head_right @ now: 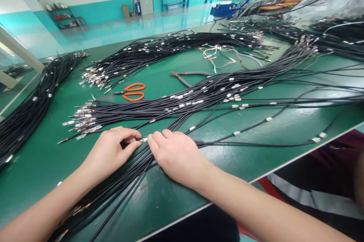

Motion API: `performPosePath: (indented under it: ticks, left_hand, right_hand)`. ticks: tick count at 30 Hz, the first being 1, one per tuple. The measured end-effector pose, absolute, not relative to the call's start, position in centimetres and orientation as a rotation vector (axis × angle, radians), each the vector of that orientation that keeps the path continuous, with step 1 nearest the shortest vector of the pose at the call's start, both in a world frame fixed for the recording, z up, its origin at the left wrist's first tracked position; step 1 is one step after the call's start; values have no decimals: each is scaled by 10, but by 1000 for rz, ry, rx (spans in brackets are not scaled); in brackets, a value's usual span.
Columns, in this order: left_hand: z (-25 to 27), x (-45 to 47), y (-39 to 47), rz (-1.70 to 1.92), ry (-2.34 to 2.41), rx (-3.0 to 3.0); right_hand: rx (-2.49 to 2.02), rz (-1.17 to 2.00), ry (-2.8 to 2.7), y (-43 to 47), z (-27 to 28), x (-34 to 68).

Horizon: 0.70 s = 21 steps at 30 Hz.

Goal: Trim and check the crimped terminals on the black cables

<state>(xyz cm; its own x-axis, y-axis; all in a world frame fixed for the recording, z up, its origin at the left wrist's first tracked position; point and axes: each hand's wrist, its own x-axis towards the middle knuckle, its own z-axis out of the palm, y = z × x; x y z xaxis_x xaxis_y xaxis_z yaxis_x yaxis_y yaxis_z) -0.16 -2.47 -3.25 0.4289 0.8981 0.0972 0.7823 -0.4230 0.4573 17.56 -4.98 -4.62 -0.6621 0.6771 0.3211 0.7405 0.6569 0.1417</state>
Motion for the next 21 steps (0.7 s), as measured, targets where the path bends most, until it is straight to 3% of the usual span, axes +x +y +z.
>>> performPosePath:
  ticks: [21]
  left_hand:
    - [-36,-1,-25,566,1410,2288]
  right_hand:
    - [-1153,-298,-2667,-48,-43,177]
